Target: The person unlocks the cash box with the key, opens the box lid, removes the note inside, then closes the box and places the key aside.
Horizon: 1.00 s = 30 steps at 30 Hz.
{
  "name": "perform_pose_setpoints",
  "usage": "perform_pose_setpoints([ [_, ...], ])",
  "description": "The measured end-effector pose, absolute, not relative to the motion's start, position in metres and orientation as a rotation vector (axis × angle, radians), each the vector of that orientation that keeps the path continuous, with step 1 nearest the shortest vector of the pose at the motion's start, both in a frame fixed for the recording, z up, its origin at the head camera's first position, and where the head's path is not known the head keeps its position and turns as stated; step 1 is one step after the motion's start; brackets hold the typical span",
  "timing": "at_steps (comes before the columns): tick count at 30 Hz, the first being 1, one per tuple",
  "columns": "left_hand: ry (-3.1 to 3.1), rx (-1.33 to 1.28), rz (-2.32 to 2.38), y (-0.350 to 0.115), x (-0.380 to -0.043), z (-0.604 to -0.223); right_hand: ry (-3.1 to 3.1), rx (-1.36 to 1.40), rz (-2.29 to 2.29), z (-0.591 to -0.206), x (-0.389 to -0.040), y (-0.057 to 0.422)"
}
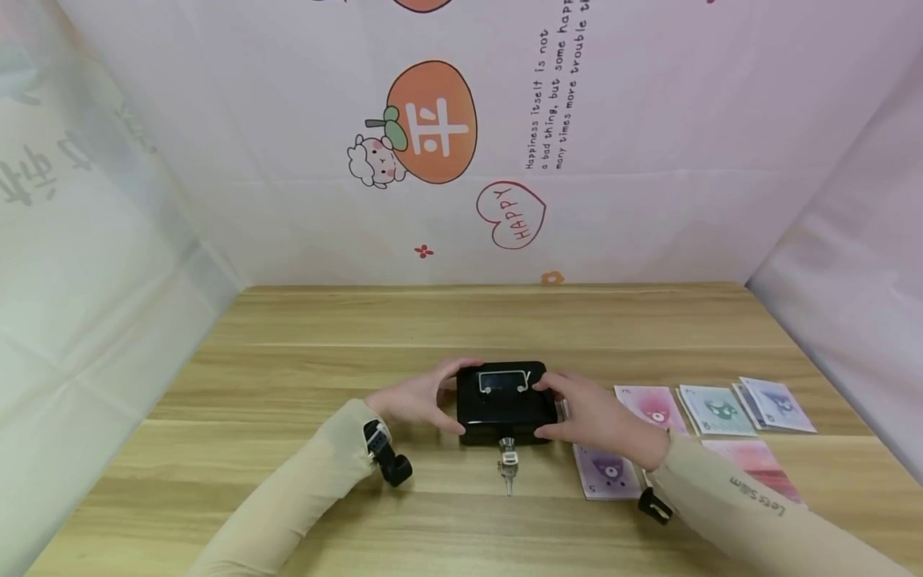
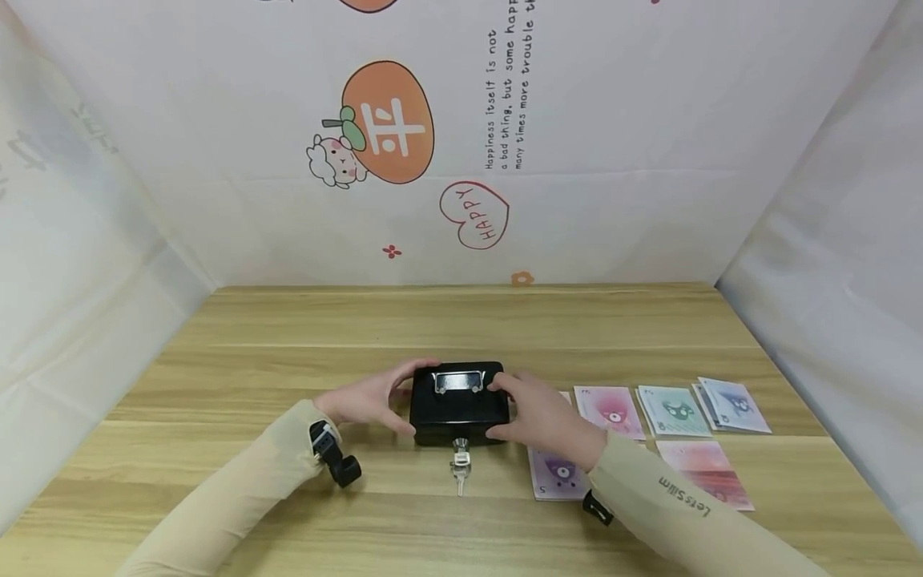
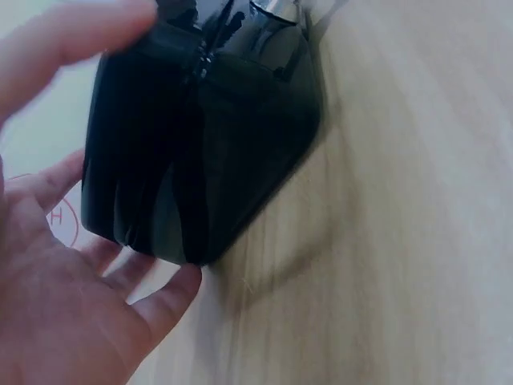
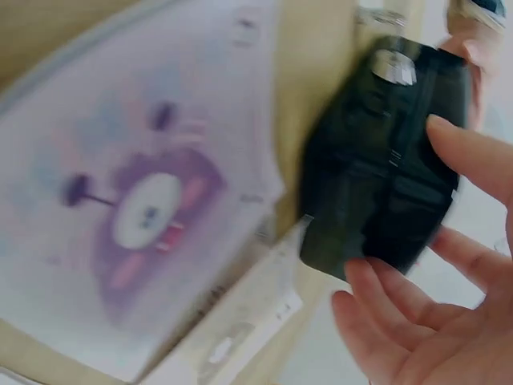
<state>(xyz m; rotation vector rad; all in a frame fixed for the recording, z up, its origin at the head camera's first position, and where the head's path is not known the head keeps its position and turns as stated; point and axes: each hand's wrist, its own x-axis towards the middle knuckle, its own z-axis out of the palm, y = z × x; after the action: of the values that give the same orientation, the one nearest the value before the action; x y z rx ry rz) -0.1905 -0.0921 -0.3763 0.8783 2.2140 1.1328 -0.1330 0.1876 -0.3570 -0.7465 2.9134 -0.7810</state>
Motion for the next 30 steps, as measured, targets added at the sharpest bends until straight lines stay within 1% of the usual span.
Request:
perform_pose_setpoints([
  [4,2.232,0.809,1.123,-0.087,-0.184,-0.372,2.814,-0.705,-0.848,-0.350,-0.135,0.193],
  [8,2.296,0.794,1.107,-0.079,-0.180,-0.371,2.863,-0.649,-0.918,-0.341,-0.131,0.193],
  [13,2.377,0.797,1.108,-0.071,-0.179,-0.372,2.903,-0.814,-0.990,-0.336,-0.119,0.183],
  [15,2.385,0.794,1.112,-0.069,-0.179,-0.372,2.847,-0.880,-0.967,-0.338,-0.113,0.178],
  [23,2.397,0.785,1.070,-0.067,-0.178,-0.371,2.605,-0.893,-0.886,-0.357,-0.099,0.164],
  [26,2.389,0.790,1.084,-0.067,-0.179,-0.372,2.568,-0.842,-0.900,-0.364,-0.100,0.161],
  [30,2.376,0.780,1.097,-0.069,-0.181,-0.373,2.475,-0.702,-0.965,-0.372,-0.103,0.158],
])
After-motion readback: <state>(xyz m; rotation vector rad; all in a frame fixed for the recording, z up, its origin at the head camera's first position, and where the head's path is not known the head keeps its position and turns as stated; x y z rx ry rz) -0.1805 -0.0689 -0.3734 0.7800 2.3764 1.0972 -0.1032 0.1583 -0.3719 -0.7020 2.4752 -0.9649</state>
